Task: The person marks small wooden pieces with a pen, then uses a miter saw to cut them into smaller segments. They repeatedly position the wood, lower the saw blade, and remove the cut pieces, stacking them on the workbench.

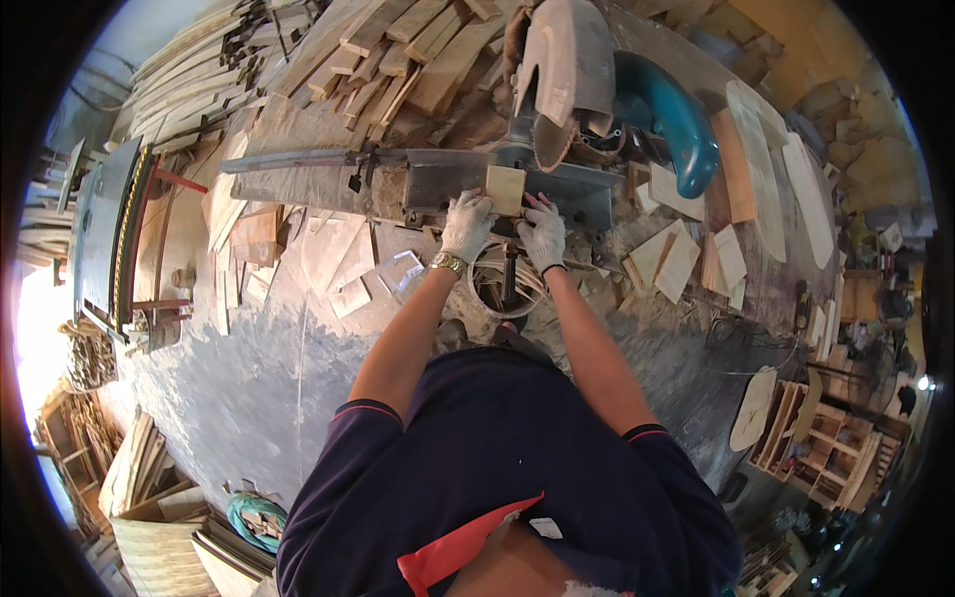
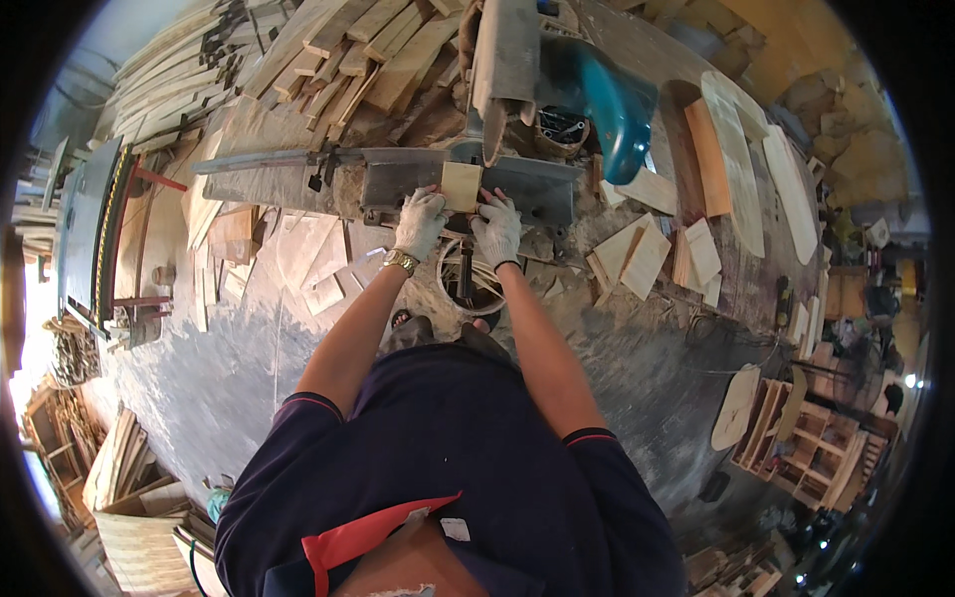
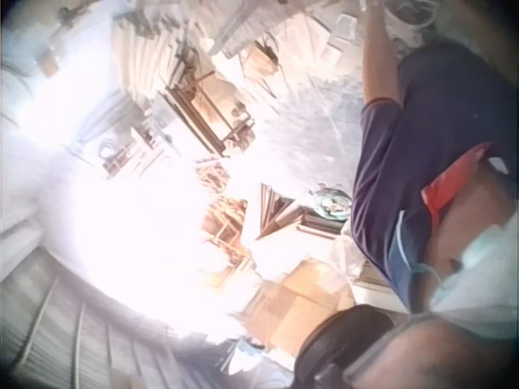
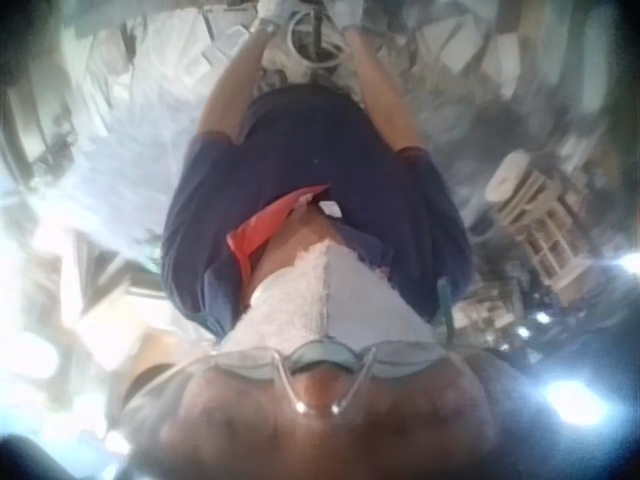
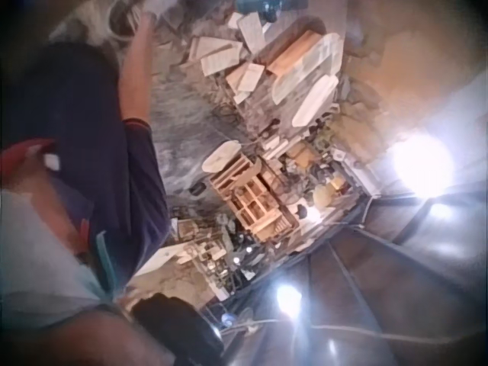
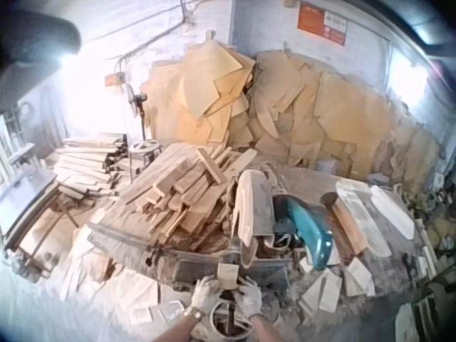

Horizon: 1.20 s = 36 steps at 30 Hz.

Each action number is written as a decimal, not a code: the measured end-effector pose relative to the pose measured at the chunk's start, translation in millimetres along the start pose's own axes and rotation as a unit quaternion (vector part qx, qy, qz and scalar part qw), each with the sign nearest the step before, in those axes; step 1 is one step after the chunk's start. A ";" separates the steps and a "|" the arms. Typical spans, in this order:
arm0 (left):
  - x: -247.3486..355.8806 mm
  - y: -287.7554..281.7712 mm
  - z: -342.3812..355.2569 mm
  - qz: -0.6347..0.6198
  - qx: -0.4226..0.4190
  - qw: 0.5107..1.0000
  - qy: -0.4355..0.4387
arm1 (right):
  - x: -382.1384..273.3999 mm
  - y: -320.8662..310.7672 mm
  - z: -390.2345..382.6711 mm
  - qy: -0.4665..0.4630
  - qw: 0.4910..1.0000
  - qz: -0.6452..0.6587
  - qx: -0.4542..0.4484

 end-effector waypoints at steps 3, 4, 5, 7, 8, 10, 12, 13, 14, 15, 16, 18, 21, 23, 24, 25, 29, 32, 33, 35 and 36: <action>-2.5 -2.8 3.7 -0.007 0.001 1.000 0.010 | -3.2 1.1 -0.4 0.040 0.998 0.049 -0.027; -4.2 -4.3 3.9 -0.013 -0.003 1.000 0.010 | -6.5 2.4 -1.5 0.024 0.999 0.032 -0.026; -6.4 -6.0 4.4 -0.014 -0.016 1.000 0.001 | -10.4 4.4 -2.9 0.022 0.999 0.008 -0.030; -9.6 -10.8 4.0 -0.002 -0.003 1.000 -0.002 | -18.7 7.8 -6.2 0.027 0.999 -0.021 -0.035; -11.5 -13.6 4.2 0.005 -0.008 1.000 -0.001 | -22.1 8.6 -8.0 0.034 0.998 -0.026 -0.036; -14.1 -18.3 4.5 0.020 -0.024 1.000 0.006 | -25.4 7.7 -10.4 0.032 0.998 -0.026 -0.044; -15.0 -20.6 4.6 0.039 -0.049 0.998 0.011 | -23.9 0.8 -13.5 0.007 0.999 -0.015 -0.039; -14.8 -21.1 4.7 0.038 -0.042 0.998 0.016 | -21.2 -5.4 -15.2 0.034 0.999 0.003 -0.033; -15.0 -21.1 5.1 0.043 -0.037 0.998 0.015 | -19.2 -13.1 -15.7 0.051 0.998 0.021 -0.007; -15.1 -20.7 5.4 0.045 -0.030 0.998 0.020 | -17.0 -22.6 -15.3 0.095 0.995 0.022 -0.008; -16.1 -20.3 5.5 0.044 -0.029 0.998 0.022 | -11.1 -42.6 -13.4 0.100 0.991 0.078 0.042; -19.0 -18.7 6.5 0.037 -0.024 0.998 0.036 | -9.9 -85.2 -5.6 0.129 0.975 0.110 0.144; -24.7 -15.1 6.8 0.028 -0.033 0.998 0.043 | -17.7 -169.1 41.3 0.167 0.946 0.205 0.186; -26.1 -10.3 6.9 0.015 -0.038 0.998 0.045 | -37.1 -242.5 73.4 0.055 0.949 0.168 0.260; -26.7 -8.0 6.8 0.011 -0.047 0.998 0.044 | -51.7 -272.9 93.4 0.049 0.948 0.156 0.274; -27.2 -6.8 6.6 0.006 -0.032 0.998 0.049 | -70.1 -293.6 104.0 0.067 0.934 0.226 0.267; -27.3 -3.5 4.4 -0.001 -0.014 0.998 0.057 | -141.2 -347.6 149.1 0.051 0.965 0.227 0.120; -26.2 -3.9 4.1 0.007 -0.020 0.998 0.054 | -172.3 -343.5 182.3 -0.041 0.992 -0.092 -0.078; -25.6 -4.2 4.6 0.007 -0.019 0.998 0.051 | -176.7 -336.2 196.5 -0.006 0.983 -0.123 -0.136; -23.4 -4.2 5.1 0.004 -0.019 0.999 0.048 | -178.8 -325.2 211.3 0.041 0.956 -0.187 -0.223; -23.0 -4.9 5.0 0.001 -0.022 0.999 0.048 | -177.8 -322.3 213.1 0.068 0.962 -0.149 -0.221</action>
Point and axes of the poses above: each hand's wrist, its own z-axis towards the middle knuckle, its own y-axis out of the palm, x = y × z, the point moved 1 cm from there along z, towards the middle knuckle, and after that the axes turned 10 degrees about x, right-handed, at the moved point
